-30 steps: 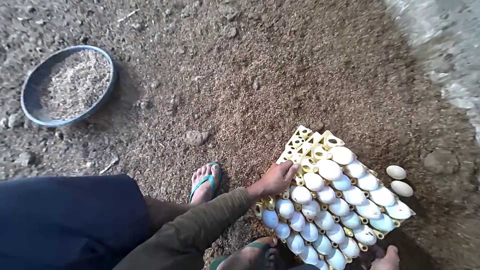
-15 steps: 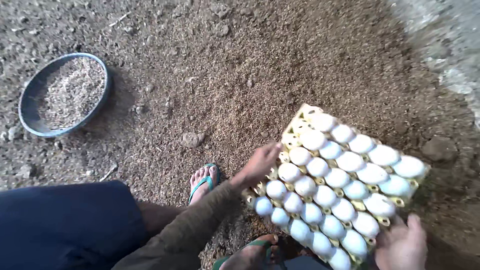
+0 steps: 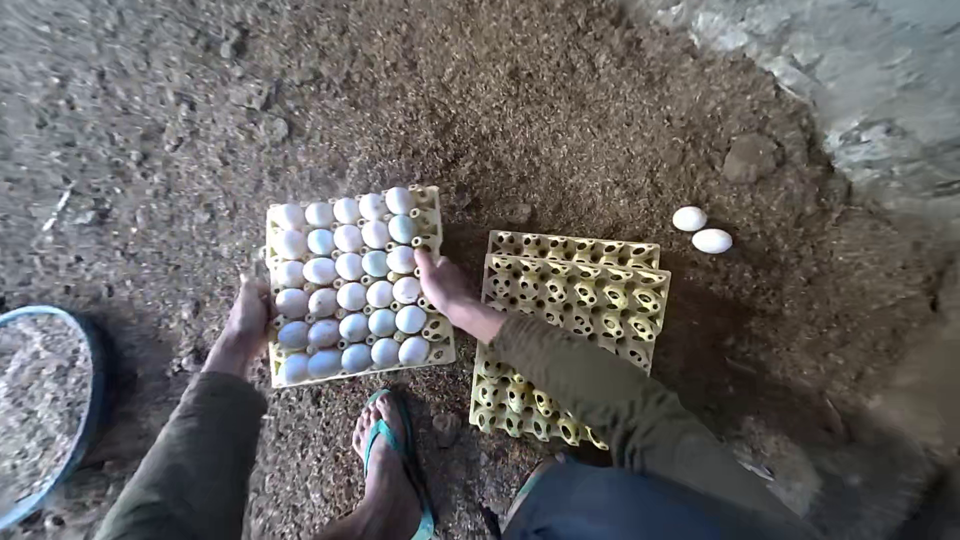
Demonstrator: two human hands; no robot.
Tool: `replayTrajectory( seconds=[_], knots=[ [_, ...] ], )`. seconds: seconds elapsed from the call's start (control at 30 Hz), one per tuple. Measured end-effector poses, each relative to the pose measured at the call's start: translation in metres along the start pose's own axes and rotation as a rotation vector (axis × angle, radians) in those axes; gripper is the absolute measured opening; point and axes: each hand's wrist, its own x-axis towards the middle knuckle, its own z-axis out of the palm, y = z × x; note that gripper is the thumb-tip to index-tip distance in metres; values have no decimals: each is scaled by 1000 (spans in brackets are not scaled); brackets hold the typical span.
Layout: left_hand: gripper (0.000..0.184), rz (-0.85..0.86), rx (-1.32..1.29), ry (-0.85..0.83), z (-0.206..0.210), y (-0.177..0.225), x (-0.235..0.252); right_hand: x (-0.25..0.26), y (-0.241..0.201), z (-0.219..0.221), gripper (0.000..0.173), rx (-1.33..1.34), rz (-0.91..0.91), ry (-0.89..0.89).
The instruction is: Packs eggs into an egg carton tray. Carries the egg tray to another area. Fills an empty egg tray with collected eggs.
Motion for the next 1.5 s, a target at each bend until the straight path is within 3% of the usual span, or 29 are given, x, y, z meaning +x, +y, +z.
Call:
replayTrajectory(
  seconds=[0.17,0.27,0.4,0.47,0.5,0.53,0.6,0.63,0.7,0.77,0.9,1.1,1.23,1.4,1.5],
  knots=[
    [77,-71,86,-13,6,-18,32,17,11,20,80,-84,108,-33],
    [77,-101,125,-14,9,-22,41,16,12,16,79,-81,78,-62],
    [78,-74,337,81,9,1,20,-33,31,-33,61,-126,-322,-84],
    [71,122,380,247,21,35,-10,-77,59,-82,45,-151,-603,177],
    [64,228,362,288,38,57,-32,-100,80,-111,39,-162,-650,376],
    [57,335,354,257,62,77,-57,-123,103,-141,38,-185,-617,588],
    [43,525,434,63,121,98,-105,-164,146,-192,52,-310,-303,874],
    [39,553,485,-104,152,102,-127,-176,166,-207,60,-337,-156,921],
    [46,435,618,-438,207,91,-156,-188,199,-214,68,-315,47,871],
    [59,286,692,-604,242,72,-168,-187,222,-203,68,-288,133,787],
    [55,234,561,-502,261,52,-184,-175,235,-185,62,-339,108,798],
    [50,355,432,-385,254,78,-196,-180,220,-197,55,-319,-49,892],
    [44,430,362,-347,262,86,-176,-161,206,-212,53,-363,-121,894],
    [37,376,284,-362,275,69,-158,-136,199,-212,71,-370,-35,853],
    [36,486,110,-360,268,58,-174,-134,203,-211,66,-341,9,846]
  ],
)
